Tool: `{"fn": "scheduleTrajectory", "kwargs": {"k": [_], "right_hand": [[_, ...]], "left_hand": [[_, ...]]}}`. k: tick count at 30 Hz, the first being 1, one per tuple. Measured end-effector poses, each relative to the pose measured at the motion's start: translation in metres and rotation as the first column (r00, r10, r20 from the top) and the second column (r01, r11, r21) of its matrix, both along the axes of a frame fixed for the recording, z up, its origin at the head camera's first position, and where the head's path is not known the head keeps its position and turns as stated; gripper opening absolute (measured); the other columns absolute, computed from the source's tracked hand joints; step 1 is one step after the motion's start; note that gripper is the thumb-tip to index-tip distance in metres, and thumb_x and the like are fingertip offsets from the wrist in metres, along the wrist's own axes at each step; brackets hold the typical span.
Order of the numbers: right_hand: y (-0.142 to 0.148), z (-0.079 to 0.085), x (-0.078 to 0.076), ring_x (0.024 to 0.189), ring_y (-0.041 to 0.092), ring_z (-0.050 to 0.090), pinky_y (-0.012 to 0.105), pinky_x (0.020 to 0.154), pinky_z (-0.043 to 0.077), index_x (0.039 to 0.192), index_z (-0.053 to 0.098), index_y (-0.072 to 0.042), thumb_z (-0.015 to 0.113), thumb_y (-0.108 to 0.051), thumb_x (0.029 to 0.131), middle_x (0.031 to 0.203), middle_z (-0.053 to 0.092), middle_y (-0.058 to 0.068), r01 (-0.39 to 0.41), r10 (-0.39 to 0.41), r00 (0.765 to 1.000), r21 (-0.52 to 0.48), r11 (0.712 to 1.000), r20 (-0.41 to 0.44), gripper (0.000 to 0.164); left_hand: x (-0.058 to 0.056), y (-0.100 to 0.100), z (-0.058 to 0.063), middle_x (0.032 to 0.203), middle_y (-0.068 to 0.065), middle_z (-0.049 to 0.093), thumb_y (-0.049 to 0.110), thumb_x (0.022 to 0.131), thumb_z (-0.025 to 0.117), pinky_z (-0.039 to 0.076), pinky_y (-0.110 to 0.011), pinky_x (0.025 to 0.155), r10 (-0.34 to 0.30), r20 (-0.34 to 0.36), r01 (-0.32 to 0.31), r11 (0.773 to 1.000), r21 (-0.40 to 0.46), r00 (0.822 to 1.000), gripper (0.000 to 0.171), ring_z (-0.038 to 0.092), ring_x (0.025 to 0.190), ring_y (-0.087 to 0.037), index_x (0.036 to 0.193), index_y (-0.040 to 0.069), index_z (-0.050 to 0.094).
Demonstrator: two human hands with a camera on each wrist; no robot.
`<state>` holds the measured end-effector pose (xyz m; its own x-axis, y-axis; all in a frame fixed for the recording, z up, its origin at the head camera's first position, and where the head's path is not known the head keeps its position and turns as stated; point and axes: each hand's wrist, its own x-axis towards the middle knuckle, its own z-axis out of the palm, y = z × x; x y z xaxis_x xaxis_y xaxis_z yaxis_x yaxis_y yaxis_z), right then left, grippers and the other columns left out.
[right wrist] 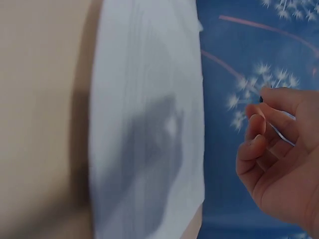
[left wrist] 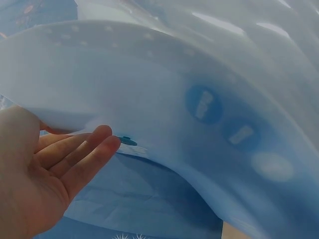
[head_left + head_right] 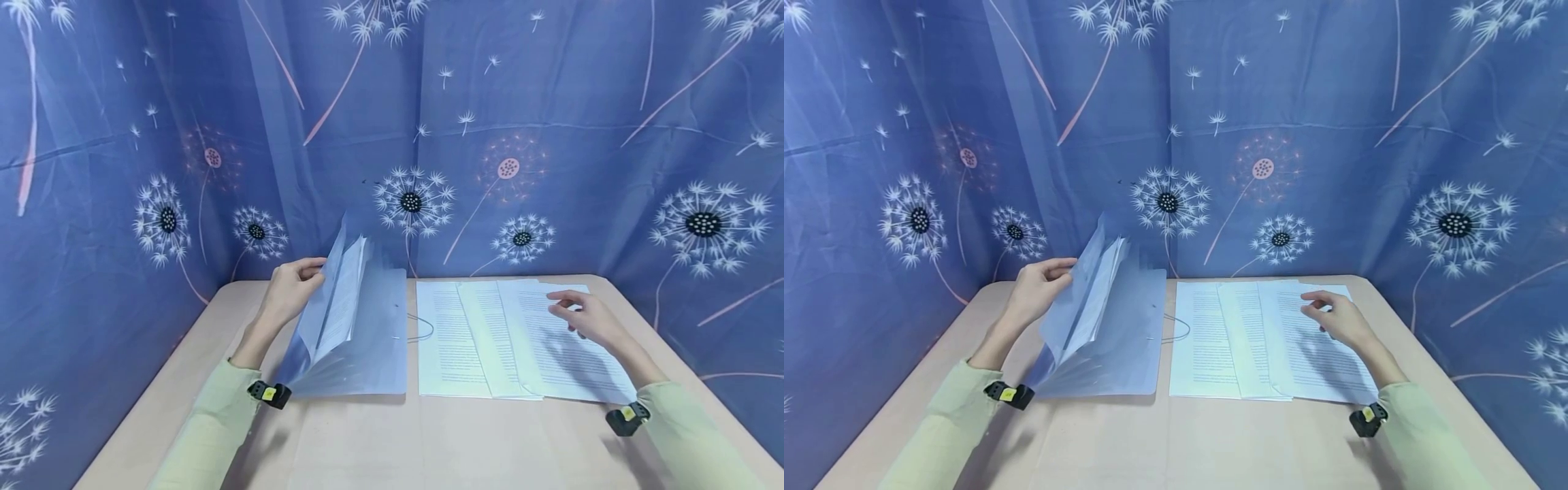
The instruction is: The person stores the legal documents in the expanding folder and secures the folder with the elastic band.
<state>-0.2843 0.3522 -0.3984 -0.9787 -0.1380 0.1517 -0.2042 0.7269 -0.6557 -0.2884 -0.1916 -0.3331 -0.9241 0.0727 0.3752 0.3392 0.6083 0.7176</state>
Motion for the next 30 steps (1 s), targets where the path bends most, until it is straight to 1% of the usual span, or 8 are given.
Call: {"fn": "scheduleTrajectory", "kwargs": {"k": [1, 4, 12, 16, 19, 26, 28, 30], "right_hand": [[0.004, -0.002, 0.001, 0.058, 0.023, 0.054, 0.034, 0.046, 0.045, 0.137, 0.055, 0.001, 0.056, -0.030, 0.101, 0.107, 0.062, 0.023, 0.004, -0.004, 1.000, 0.013, 1.000, -0.001, 0.047], [0.015, -0.007, 0.003, 0.059, 0.023, 0.054, 0.034, 0.047, 0.046, 0.137, 0.055, 0.002, 0.056, -0.030, 0.101, 0.111, 0.062, 0.023, 0.020, -0.021, 1.000, 0.053, 0.998, 0.005, 0.048], [0.036, -0.015, 0.006, 0.061, 0.020, 0.056, 0.033, 0.047, 0.046, 0.137, 0.052, 0.006, 0.057, -0.029, 0.100, 0.114, 0.062, 0.027, 0.027, -0.031, 0.999, 0.108, 0.994, 0.039, 0.051], [0.049, -0.017, 0.008, 0.066, 0.018, 0.058, 0.031, 0.048, 0.044, 0.136, 0.053, 0.006, 0.058, -0.029, 0.099, 0.114, 0.062, 0.026, 0.041, -0.048, 0.998, 0.159, 0.986, 0.045, 0.051], [0.059, -0.020, 0.009, 0.069, 0.016, 0.058, 0.029, 0.051, 0.045, 0.134, 0.054, 0.007, 0.060, -0.028, 0.098, 0.112, 0.063, 0.026, 0.050, -0.058, 0.998, 0.180, 0.982, 0.039, 0.050], [0.085, -0.031, 0.010, 0.074, 0.008, 0.054, 0.025, 0.059, 0.046, 0.129, 0.055, 0.012, 0.062, -0.024, 0.097, 0.107, 0.063, 0.025, 0.051, -0.061, 0.997, 0.204, 0.978, 0.042, 0.049], [0.092, -0.034, 0.009, 0.078, 0.012, 0.055, 0.026, 0.062, 0.045, 0.129, 0.056, 0.011, 0.062, -0.025, 0.096, 0.107, 0.063, 0.025, 0.061, -0.069, 0.997, 0.242, 0.968, 0.025, 0.049], [0.098, -0.035, 0.009, 0.085, 0.023, 0.058, 0.031, 0.067, 0.046, 0.130, 0.055, 0.012, 0.062, -0.028, 0.096, 0.110, 0.062, 0.028, 0.068, -0.075, 0.997, 0.269, 0.961, 0.018, 0.052]], "left_hand": [[0.000, 0.000, 0.000, 0.111, -0.014, 0.074, 0.018, 0.094, 0.055, 0.038, -0.029, 0.052, 0.000, 0.002, 0.000, 1.000, -0.001, 1.000, 0.040, 0.044, 0.052, -0.016, 0.132, 0.011, 0.065], [0.000, -0.001, 0.000, 0.111, -0.015, 0.074, 0.017, 0.094, 0.054, 0.035, -0.028, 0.050, -0.002, 0.006, 0.002, 1.000, -0.003, 1.000, 0.039, 0.035, 0.046, -0.011, 0.131, 0.012, 0.066], [0.000, -0.001, 0.000, 0.112, -0.014, 0.074, 0.018, 0.094, 0.055, 0.036, -0.029, 0.051, 0.002, 0.014, -0.002, 1.000, -0.009, 1.000, 0.039, 0.038, 0.049, -0.013, 0.131, 0.012, 0.066], [0.001, -0.001, 0.001, 0.115, -0.015, 0.073, 0.019, 0.095, 0.054, 0.036, -0.029, 0.050, 0.001, 0.018, -0.001, 1.000, -0.008, 1.000, 0.039, 0.036, 0.047, -0.013, 0.132, 0.012, 0.065], [0.001, -0.001, 0.001, 0.115, -0.015, 0.073, 0.018, 0.095, 0.054, 0.037, -0.029, 0.052, 0.004, 0.015, -0.004, 1.000, -0.006, 1.000, 0.040, 0.041, 0.051, -0.015, 0.132, 0.012, 0.065], [0.000, -0.001, 0.002, 0.114, -0.014, 0.074, 0.019, 0.094, 0.054, 0.042, -0.031, 0.059, 0.008, 0.005, -0.008, 1.000, -0.013, 1.000, 0.039, 0.058, 0.069, -0.022, 0.131, 0.012, 0.066], [0.000, -0.001, 0.002, 0.115, -0.014, 0.074, 0.019, 0.094, 0.054, 0.043, -0.032, 0.062, 0.007, 0.003, -0.007, 1.000, -0.017, 1.000, 0.039, 0.062, 0.075, -0.022, 0.131, 0.012, 0.066], [0.000, -0.001, 0.002, 0.115, -0.014, 0.073, 0.019, 0.095, 0.054, 0.044, -0.033, 0.063, 0.008, 0.005, -0.008, 1.000, -0.017, 1.000, 0.039, 0.064, 0.079, -0.024, 0.131, 0.012, 0.066]]}}
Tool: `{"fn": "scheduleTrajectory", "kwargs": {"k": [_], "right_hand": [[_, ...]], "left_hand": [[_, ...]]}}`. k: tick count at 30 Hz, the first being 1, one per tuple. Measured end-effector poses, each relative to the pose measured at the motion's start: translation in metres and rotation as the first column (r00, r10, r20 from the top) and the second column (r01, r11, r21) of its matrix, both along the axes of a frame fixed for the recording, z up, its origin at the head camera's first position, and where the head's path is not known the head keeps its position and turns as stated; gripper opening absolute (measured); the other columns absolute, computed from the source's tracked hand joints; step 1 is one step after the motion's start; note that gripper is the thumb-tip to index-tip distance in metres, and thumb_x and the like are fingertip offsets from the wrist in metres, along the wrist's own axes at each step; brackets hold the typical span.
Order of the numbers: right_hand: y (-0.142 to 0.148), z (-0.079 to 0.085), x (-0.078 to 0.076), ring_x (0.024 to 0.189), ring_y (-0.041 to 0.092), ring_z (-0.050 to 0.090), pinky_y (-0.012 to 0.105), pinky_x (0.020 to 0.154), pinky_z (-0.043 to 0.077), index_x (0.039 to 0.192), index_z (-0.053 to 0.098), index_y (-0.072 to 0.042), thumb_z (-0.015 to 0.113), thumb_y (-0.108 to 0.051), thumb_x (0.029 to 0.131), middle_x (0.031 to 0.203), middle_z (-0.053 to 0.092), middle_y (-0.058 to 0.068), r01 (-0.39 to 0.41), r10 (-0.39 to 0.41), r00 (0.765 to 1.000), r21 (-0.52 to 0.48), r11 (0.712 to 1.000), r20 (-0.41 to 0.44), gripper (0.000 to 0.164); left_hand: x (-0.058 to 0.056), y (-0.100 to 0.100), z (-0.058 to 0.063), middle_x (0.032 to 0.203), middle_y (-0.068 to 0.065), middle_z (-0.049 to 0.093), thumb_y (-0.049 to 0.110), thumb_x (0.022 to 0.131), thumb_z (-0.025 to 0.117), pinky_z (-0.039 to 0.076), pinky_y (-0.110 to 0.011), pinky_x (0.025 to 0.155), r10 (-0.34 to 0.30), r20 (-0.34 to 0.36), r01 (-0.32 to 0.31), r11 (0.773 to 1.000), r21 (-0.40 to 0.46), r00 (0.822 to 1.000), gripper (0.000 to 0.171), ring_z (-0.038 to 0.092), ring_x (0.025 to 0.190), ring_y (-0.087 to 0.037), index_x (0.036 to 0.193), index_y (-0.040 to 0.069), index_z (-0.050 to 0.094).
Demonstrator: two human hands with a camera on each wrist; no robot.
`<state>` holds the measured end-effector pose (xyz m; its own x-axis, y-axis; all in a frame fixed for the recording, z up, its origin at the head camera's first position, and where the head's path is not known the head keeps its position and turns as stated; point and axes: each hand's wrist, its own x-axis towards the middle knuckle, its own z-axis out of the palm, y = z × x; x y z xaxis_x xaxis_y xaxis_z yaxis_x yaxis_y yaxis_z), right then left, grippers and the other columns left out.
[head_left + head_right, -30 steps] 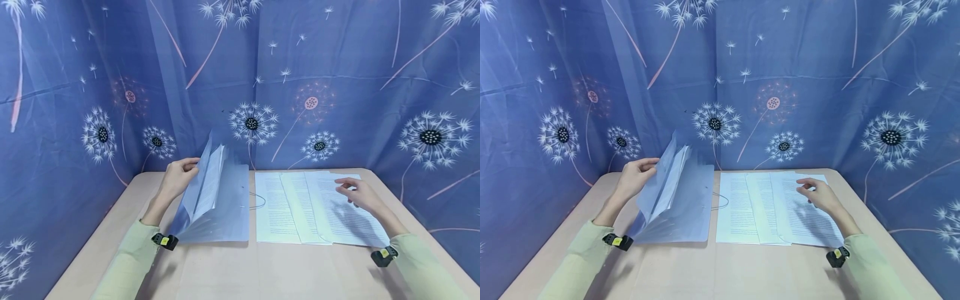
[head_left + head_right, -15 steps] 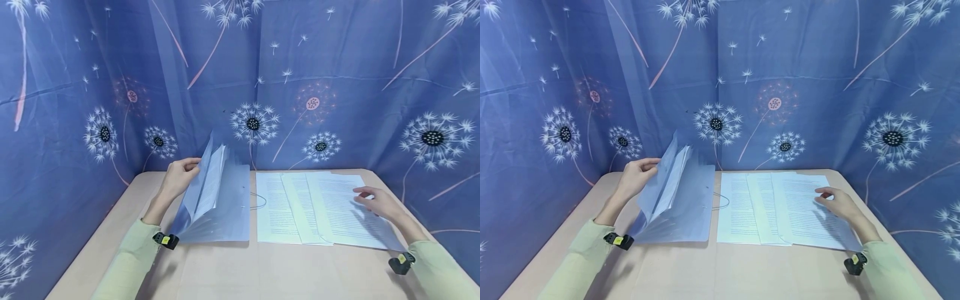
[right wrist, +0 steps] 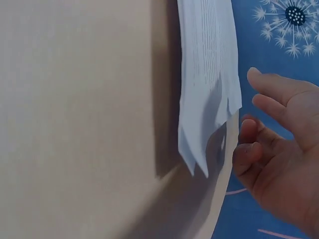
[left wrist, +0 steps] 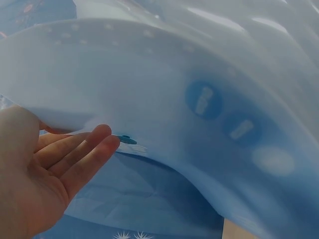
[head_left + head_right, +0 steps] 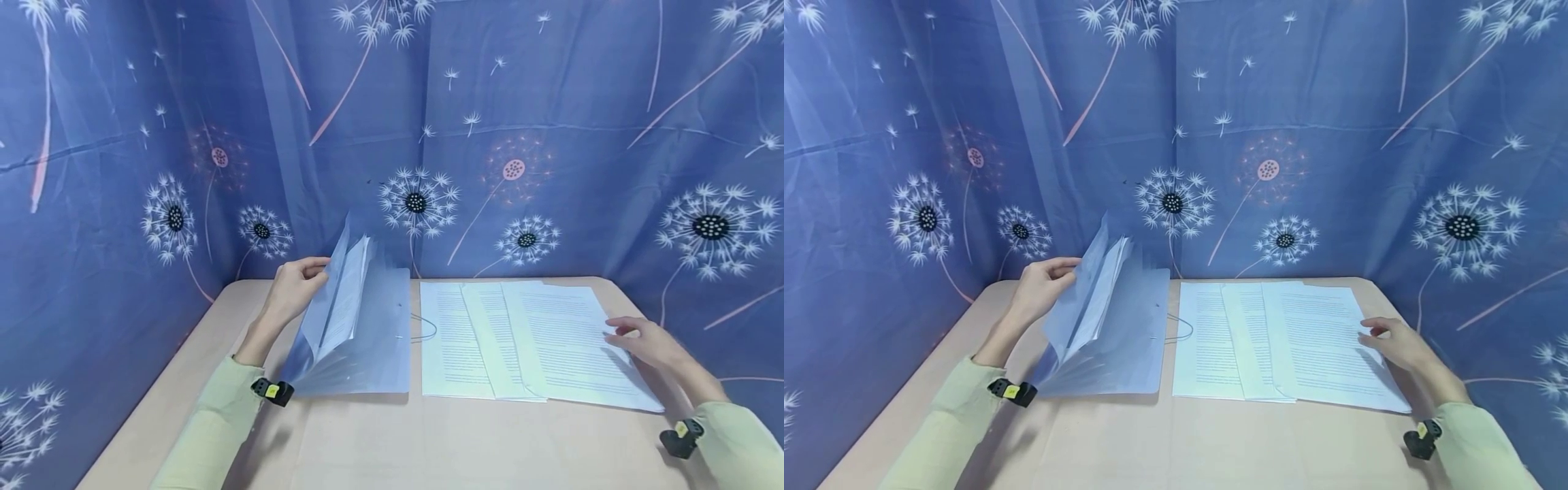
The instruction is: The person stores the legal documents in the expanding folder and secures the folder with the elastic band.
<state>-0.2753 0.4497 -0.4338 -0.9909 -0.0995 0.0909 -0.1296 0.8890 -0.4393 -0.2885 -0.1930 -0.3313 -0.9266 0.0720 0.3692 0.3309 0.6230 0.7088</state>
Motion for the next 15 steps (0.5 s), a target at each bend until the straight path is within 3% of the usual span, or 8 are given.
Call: {"fn": "scheduleTrajectory", "kwargs": {"k": [4, 7, 15], "right_hand": [[0.008, -0.001, 0.000, 0.106, 0.049, 0.053, 0.050, 0.079, 0.047, 0.134, 0.049, 0.014, 0.062, -0.033, 0.096, 0.119, 0.055, 0.038, 0.007, -0.007, 1.000, 0.013, 1.000, 0.024, 0.062], [0.010, -0.001, 0.001, 0.107, 0.051, 0.053, 0.055, 0.081, 0.047, 0.136, 0.045, 0.015, 0.062, -0.036, 0.096, 0.123, 0.051, 0.041, 0.011, -0.011, 0.999, 0.001, 1.000, 0.053, 0.067], [0.016, -0.006, 0.002, 0.107, 0.045, 0.055, 0.029, 0.069, 0.049, 0.141, 0.036, 0.017, 0.068, -0.039, 0.092, 0.129, 0.046, 0.042, 0.021, -0.017, 0.992, -0.029, 0.999, 0.128, 0.081]], "left_hand": [[0.000, -0.001, 0.000, 0.115, -0.014, 0.073, 0.019, 0.095, 0.054, 0.046, -0.033, 0.067, 0.005, 0.001, -0.005, 1.000, 0.001, 1.000, 0.039, 0.069, 0.091, -0.025, 0.131, 0.012, 0.066], [0.000, -0.002, 0.000, 0.115, -0.014, 0.073, 0.019, 0.095, 0.055, 0.047, -0.034, 0.069, 0.009, -0.001, -0.009, 1.000, 0.002, 1.000, 0.039, 0.070, 0.097, -0.026, 0.131, 0.013, 0.066], [0.000, -0.002, -0.001, 0.115, -0.014, 0.073, 0.020, 0.095, 0.055, 0.047, -0.034, 0.070, 0.011, -0.004, -0.011, 1.000, 0.008, 1.000, 0.039, 0.070, 0.099, -0.026, 0.131, 0.012, 0.066]]}}
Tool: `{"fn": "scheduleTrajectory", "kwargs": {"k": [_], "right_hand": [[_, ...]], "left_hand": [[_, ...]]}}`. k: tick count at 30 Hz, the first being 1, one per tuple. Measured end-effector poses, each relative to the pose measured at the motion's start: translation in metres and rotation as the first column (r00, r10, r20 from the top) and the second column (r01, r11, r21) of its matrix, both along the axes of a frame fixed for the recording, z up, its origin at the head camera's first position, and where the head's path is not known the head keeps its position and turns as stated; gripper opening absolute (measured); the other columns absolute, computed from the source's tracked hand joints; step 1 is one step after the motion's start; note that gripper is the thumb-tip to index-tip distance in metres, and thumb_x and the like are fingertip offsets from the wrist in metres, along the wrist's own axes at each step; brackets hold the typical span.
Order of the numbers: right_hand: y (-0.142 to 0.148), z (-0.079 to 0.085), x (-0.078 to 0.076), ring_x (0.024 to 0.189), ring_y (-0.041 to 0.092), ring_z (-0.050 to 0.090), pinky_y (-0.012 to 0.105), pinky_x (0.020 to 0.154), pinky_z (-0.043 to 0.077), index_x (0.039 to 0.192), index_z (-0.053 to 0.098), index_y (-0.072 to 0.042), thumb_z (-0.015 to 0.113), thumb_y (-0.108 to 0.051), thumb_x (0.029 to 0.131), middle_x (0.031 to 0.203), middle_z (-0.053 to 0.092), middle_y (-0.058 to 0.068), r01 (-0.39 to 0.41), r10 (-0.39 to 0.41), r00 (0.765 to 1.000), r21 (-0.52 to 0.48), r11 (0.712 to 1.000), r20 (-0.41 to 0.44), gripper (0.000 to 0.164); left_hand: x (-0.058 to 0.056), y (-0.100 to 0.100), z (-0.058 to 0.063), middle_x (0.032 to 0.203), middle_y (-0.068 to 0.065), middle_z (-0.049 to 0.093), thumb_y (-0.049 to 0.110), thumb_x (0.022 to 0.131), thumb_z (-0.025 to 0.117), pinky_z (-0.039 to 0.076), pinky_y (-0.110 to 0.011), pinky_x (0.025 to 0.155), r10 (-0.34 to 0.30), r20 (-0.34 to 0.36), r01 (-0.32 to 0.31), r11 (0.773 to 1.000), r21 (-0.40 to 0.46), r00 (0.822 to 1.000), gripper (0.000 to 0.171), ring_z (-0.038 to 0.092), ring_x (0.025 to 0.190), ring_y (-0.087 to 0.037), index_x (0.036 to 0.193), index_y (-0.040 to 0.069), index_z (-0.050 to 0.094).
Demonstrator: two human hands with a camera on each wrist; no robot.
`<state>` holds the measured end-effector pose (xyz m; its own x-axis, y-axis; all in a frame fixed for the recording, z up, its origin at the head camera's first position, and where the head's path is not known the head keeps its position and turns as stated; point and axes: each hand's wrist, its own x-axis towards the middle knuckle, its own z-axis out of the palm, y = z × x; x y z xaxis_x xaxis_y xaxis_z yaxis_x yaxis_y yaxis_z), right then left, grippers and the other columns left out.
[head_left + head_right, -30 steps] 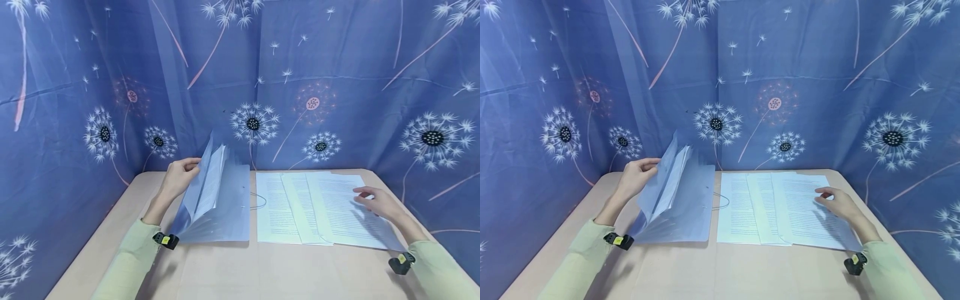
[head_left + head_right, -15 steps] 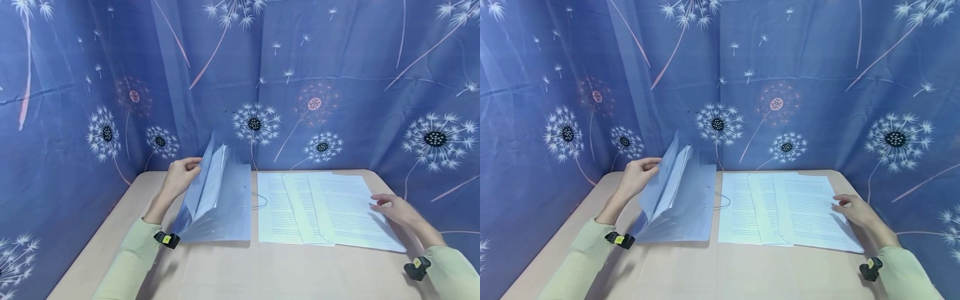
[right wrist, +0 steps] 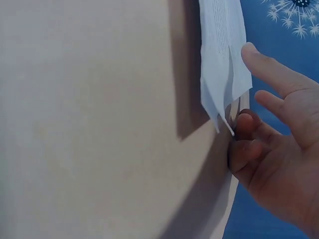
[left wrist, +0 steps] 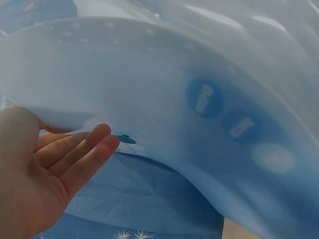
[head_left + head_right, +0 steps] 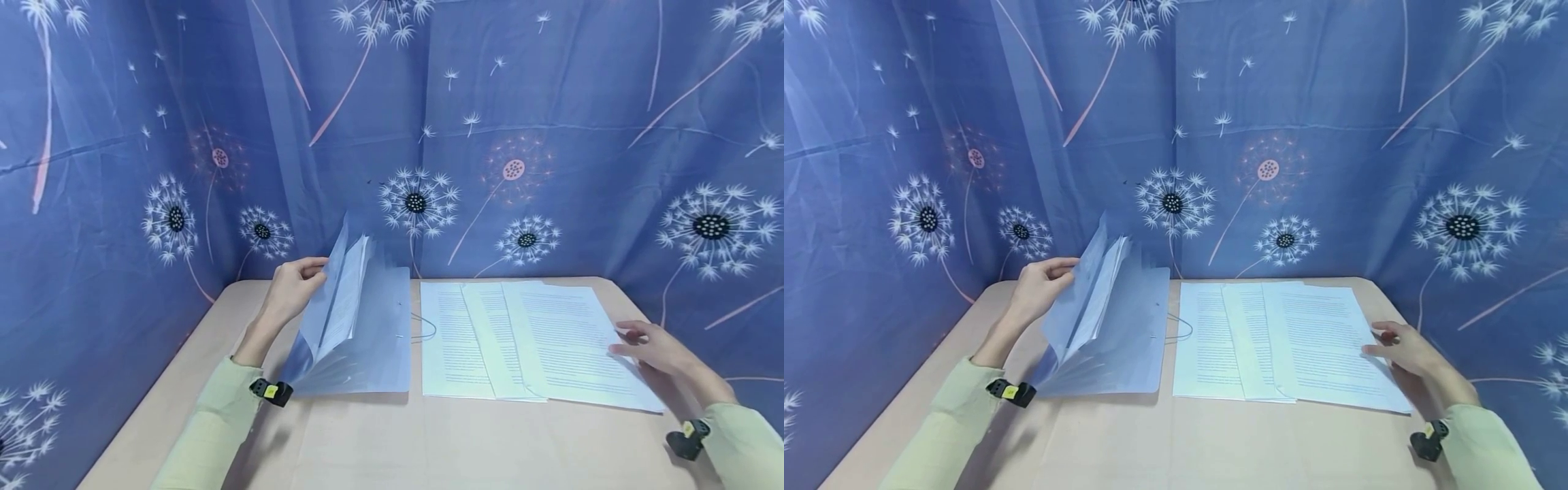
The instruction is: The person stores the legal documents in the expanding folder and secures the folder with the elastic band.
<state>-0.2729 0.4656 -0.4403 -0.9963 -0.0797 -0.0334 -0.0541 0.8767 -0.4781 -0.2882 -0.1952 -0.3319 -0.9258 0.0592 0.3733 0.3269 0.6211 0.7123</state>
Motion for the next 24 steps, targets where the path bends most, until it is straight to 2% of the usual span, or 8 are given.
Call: {"fn": "scheduleTrajectory", "kwargs": {"k": [5, 10, 12, 17, 19, 21, 24], "right_hand": [[0.001, -0.006, -0.004, 0.102, 0.042, 0.056, 0.030, 0.069, 0.048, 0.141, 0.034, 0.018, 0.074, -0.038, 0.087, 0.122, 0.051, 0.040, 0.000, 0.000, 1.000, -0.012, 1.000, -0.021, 0.088], [0.000, -0.011, -0.011, 0.093, 0.031, 0.056, 0.032, 0.072, 0.045, 0.141, 0.032, 0.019, 0.079, -0.032, 0.083, 0.109, 0.057, 0.032, -0.003, 0.002, 0.999, -0.011, 1.000, -0.052, 0.091], [-0.001, -0.010, -0.014, 0.089, 0.026, 0.055, 0.031, 0.070, 0.044, 0.142, 0.028, 0.020, 0.080, -0.030, 0.082, 0.103, 0.058, 0.028, 0.006, -0.007, 1.000, -0.025, 1.000, -0.027, 0.095], [-0.006, -0.004, -0.016, 0.087, 0.029, 0.060, 0.036, 0.069, 0.050, 0.143, 0.019, 0.023, 0.080, -0.026, 0.081, 0.102, 0.059, 0.032, 0.024, -0.019, 0.997, -0.073, 0.997, 0.074, 0.099], [-0.008, -0.003, -0.014, 0.085, 0.029, 0.061, 0.036, 0.067, 0.050, 0.141, 0.025, 0.023, 0.077, -0.024, 0.083, 0.101, 0.062, 0.030, 0.015, -0.009, 0.997, -0.067, 0.998, 0.076, 0.091], [-0.010, -0.004, -0.012, 0.079, 0.023, 0.058, 0.032, 0.063, 0.047, 0.139, 0.032, 0.021, 0.074, -0.022, 0.086, 0.095, 0.063, 0.022, 0.001, 0.003, 0.998, -0.063, 0.998, 0.063, 0.080], [-0.011, -0.005, -0.008, 0.078, 0.016, 0.052, 0.027, 0.063, 0.041, 0.131, 0.047, 0.017, 0.069, -0.021, 0.091, 0.093, 0.064, 0.012, -0.035, 0.035, 0.999, -0.037, 0.999, -0.002, 0.059]], "left_hand": [[0.000, 0.000, -0.001, 0.116, -0.014, 0.073, 0.019, 0.095, 0.054, 0.048, -0.033, 0.072, -0.004, -0.004, 0.004, 1.000, -0.005, 1.000, 0.039, 0.070, 0.102, -0.027, 0.131, 0.012, 0.066], [-0.001, -0.001, -0.001, 0.116, -0.014, 0.073, 0.018, 0.095, 0.054, 0.047, -0.034, 0.071, -0.012, -0.012, 0.012, 1.000, -0.006, 1.000, 0.038, 0.070, 0.100, -0.028, 0.131, 0.012, 0.066], [-0.001, -0.001, -0.001, 0.116, -0.014, 0.073, 0.019, 0.095, 0.054, 0.046, -0.034, 0.070, -0.012, -0.010, 0.012, 1.000, -0.005, 1.000, 0.039, 0.070, 0.100, -0.027, 0.131, 0.012, 0.066], [0.000, -0.001, 0.000, 0.116, -0.014, 0.073, 0.019, 0.095, 0.054, 0.046, -0.035, 0.070, -0.006, -0.007, 0.006, 1.000, 0.000, 1.000, 0.039, 0.070, 0.099, -0.027, 0.131, 0.012, 0.066], [0.000, -0.001, 0.000, 0.115, -0.014, 0.073, 0.019, 0.095, 0.054, 0.046, -0.035, 0.070, -0.006, -0.009, 0.006, 1.000, 0.000, 1.000, 0.039, 0.070, 0.099, -0.027, 0.131, 0.012, 0.066], [0.001, -0.001, 0.000, 0.115, -0.014, 0.073, 0.019, 0.095, 0.054, 0.046, -0.034, 0.069, -0.006, -0.009, 0.006, 1.000, -0.003, 1.000, 0.039, 0.070, 0.099, -0.027, 0.131, 0.012, 0.066], [0.001, -0.001, -0.001, 0.116, -0.014, 0.073, 0.019, 0.095, 0.054, 0.046, -0.033, 0.068, -0.007, -0.004, 0.007, 1.000, -0.004, 1.000, 0.039, 0.070, 0.098, -0.027, 0.132, 0.012, 0.065]]}}
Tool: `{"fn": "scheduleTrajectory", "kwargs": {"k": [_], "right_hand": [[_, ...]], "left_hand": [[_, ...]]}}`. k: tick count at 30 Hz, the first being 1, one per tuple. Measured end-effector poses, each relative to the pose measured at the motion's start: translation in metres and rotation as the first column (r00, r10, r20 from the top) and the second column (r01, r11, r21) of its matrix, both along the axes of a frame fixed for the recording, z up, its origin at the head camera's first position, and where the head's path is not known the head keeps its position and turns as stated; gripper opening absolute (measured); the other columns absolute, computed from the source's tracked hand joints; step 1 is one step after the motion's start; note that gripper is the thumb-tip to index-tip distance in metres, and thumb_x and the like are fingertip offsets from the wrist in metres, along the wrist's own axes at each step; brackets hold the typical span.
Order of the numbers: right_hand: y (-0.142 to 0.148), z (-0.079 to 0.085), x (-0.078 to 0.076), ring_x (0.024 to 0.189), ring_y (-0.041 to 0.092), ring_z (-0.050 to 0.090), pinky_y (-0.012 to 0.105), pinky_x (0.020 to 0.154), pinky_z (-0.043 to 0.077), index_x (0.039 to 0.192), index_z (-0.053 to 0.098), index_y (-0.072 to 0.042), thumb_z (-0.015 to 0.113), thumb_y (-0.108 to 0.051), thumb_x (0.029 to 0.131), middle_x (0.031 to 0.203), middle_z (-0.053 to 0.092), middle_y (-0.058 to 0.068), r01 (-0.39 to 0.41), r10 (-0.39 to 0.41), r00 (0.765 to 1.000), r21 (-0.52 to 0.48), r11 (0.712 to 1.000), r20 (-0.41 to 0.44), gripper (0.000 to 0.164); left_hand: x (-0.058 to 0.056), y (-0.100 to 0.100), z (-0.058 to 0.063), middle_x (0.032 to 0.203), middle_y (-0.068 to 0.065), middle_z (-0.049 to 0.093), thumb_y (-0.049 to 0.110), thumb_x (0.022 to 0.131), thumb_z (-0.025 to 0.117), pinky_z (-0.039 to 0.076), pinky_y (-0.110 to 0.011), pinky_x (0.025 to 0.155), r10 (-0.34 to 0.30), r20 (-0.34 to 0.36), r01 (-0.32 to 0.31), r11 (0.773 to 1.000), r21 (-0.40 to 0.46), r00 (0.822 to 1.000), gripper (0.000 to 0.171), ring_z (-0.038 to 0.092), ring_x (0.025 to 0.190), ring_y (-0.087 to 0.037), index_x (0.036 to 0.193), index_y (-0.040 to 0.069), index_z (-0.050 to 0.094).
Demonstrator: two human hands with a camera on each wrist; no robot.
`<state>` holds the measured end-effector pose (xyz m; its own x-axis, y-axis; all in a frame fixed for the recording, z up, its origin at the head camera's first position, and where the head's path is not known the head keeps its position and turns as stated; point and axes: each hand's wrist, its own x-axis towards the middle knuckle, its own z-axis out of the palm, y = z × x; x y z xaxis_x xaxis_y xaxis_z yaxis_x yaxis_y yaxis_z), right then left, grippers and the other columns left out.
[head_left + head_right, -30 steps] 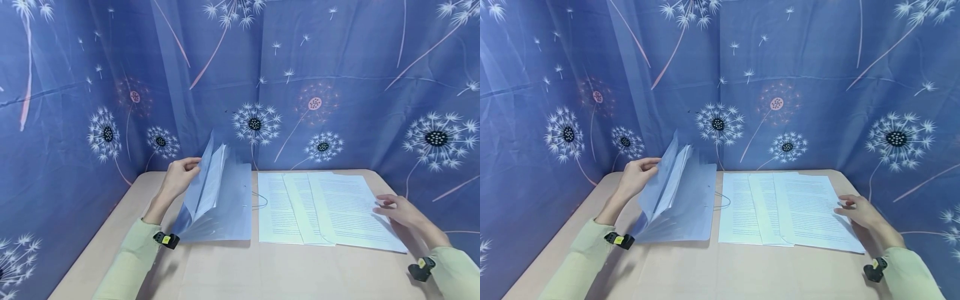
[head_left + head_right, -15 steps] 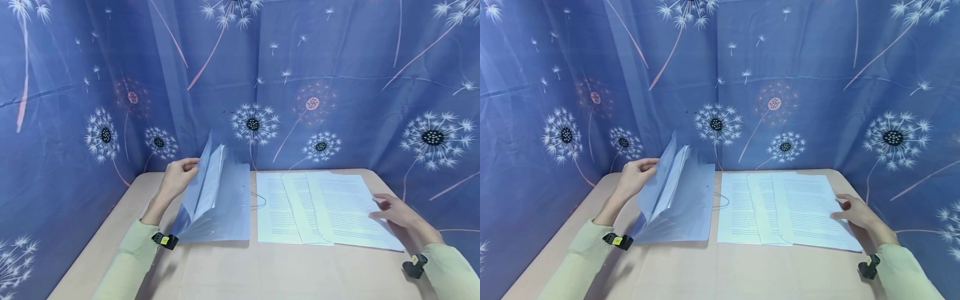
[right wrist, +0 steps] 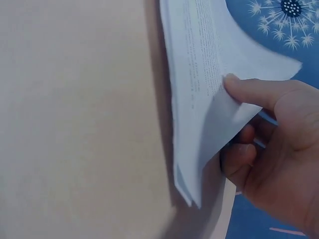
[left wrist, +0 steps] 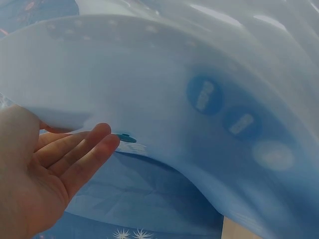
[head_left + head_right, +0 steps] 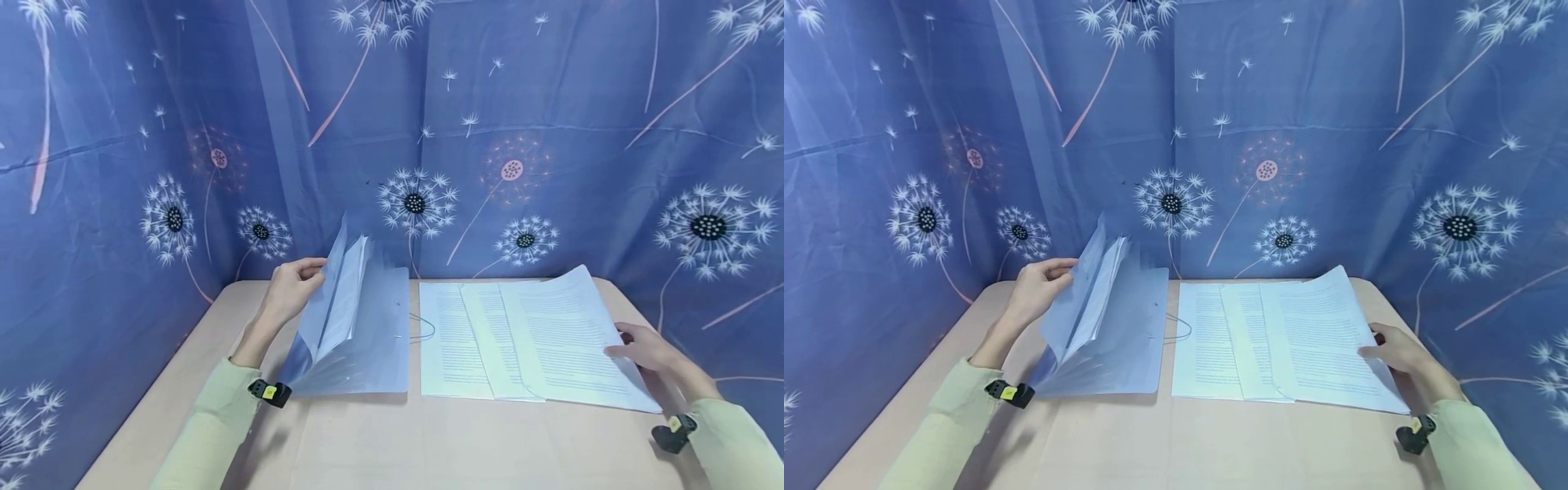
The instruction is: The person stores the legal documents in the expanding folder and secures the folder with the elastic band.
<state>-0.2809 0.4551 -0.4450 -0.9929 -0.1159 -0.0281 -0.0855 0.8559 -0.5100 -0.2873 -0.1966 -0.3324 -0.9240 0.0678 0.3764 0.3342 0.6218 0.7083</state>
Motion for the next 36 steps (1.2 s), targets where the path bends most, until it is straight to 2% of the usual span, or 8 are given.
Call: {"fn": "scheduleTrajectory", "kwargs": {"k": [5, 8, 12, 16, 22, 28, 32, 36], "right_hand": [[0.000, 0.004, 0.006, 0.078, 0.015, 0.049, 0.027, 0.062, 0.041, 0.123, 0.056, 0.013, 0.062, -0.023, 0.097, 0.091, 0.061, 0.010, 0.005, -0.005, 1.000, 0.003, 1.000, -0.024, 0.045], [0.003, 0.008, 0.008, 0.080, 0.023, 0.055, 0.031, 0.063, 0.044, 0.127, 0.051, 0.016, 0.060, -0.026, 0.098, 0.094, 0.062, 0.020, 0.033, -0.033, 0.999, 0.014, 0.999, -0.012, 0.053], [0.008, 0.009, 0.007, 0.096, 0.042, 0.059, 0.044, 0.076, 0.048, 0.134, 0.041, 0.022, 0.058, -0.030, 0.099, 0.113, 0.059, 0.038, 0.056, -0.056, 0.998, 0.050, 0.997, -0.008, 0.065], [0.012, 0.008, 0.006, 0.105, 0.049, 0.057, 0.053, 0.083, 0.048, 0.137, 0.034, 0.024, 0.055, -0.031, 0.100, 0.122, 0.053, 0.043, 0.061, -0.061, 0.998, 0.025, 0.998, 0.013, 0.070], [0.013, 0.010, 0.010, 0.091, 0.024, 0.062, 0.033, 0.074, 0.047, 0.137, 0.037, 0.020, 0.051, -0.032, 0.102, 0.114, 0.062, 0.034, 0.058, -0.059, 0.998, -0.037, 0.998, -0.008, 0.064], [0.011, 0.012, 0.016, 0.100, 0.024, 0.061, 0.027, 0.073, 0.044, 0.146, 0.028, 0.015, 0.045, -0.037, 0.105, 0.130, 0.050, 0.042, 0.059, -0.065, 0.997, -0.101, 0.993, -0.050, 0.068], [0.007, 0.016, 0.017, 0.080, 0.004, 0.058, 0.022, 0.065, 0.041, 0.141, 0.036, 0.008, 0.048, -0.036, 0.104, 0.115, 0.061, 0.031, 0.059, -0.078, 0.987, -0.135, 0.989, -0.138, 0.058], [0.003, 0.021, 0.019, 0.072, 0.002, 0.058, 0.023, 0.062, 0.043, 0.143, 0.035, 0.008, 0.051, -0.032, 0.103, 0.104, 0.066, 0.021, 0.036, -0.071, 0.978, -0.172, 0.984, -0.198, 0.059]], "left_hand": [[0.000, 0.000, 0.000, 0.117, -0.014, 0.073, 0.019, 0.095, 0.054, 0.046, -0.033, 0.068, 0.000, 0.006, 0.000, 1.000, 0.005, 1.000, 0.039, 0.070, 0.098, -0.027, 0.132, 0.012, 0.065], [0.001, 0.000, 0.001, 0.117, -0.014, 0.073, 0.019, 0.095, 0.054, 0.046, -0.033, 0.070, 0.003, 0.008, -0.003, 1.000, 0.009, 1.000, 0.039, 0.070, 0.101, -0.027, 0.132, 0.012, 0.065], [0.001, 0.001, 0.001, 0.118, -0.015, 0.072, 0.019, 0.095, 0.054, 0.047, -0.034, 0.070, 0.002, 0.010, -0.002, 1.000, 0.006, 1.000, 0.040, 0.070, 0.102, -0.028, 0.132, 0.011, 0.065], [0.001, 0.001, 0.001, 0.117, -0.014, 0.072, 0.019, 0.095, 0.054, 0.046, -0.034, 0.069, 0.005, 0.002, -0.005, 1.000, -0.001, 1.000, 0.039, 0.070, 0.097, -0.026, 0.132, 0.012, 0.065], [0.001, 0.002, 0.001, 0.118, -0.014, 0.072, 0.018, 0.095, 0.054, 0.044, -0.032, 0.065, 0.004, 0.002, -0.004, 1.000, -0.007, 1.000, 0.039, 0.065, 0.084, -0.024, 0.132, 0.012, 0.066], [0.001, 0.002, 0.001, 0.120, -0.014, 0.072, 0.018, 0.095, 0.054, 0.044, -0.033, 0.066, -0.004, 0.009, 0.004, 1.000, 0.000, 1.000, 0.039, 0.066, 0.088, -0.025, 0.131, 0.012, 0.065], [0.001, 0.002, 0.002, 0.120, -0.014, 0.072, 0.019, 0.095, 0.054, 0.044, -0.034, 0.066, -0.010, 0.006, 0.010, 1.000, 0.001, 1.000, 0.039, 0.064, 0.085, -0.025, 0.132, 0.012, 0.065], [0.001, 0.002, 0.002, 0.119, -0.014, 0.072, 0.018, 0.095, 0.054, 0.045, -0.034, 0.066, -0.014, 0.001, 0.014, 1.000, -0.004, 1.000, 0.039, 0.064, 0.084, -0.024, 0.132, 0.011, 0.065]]}}
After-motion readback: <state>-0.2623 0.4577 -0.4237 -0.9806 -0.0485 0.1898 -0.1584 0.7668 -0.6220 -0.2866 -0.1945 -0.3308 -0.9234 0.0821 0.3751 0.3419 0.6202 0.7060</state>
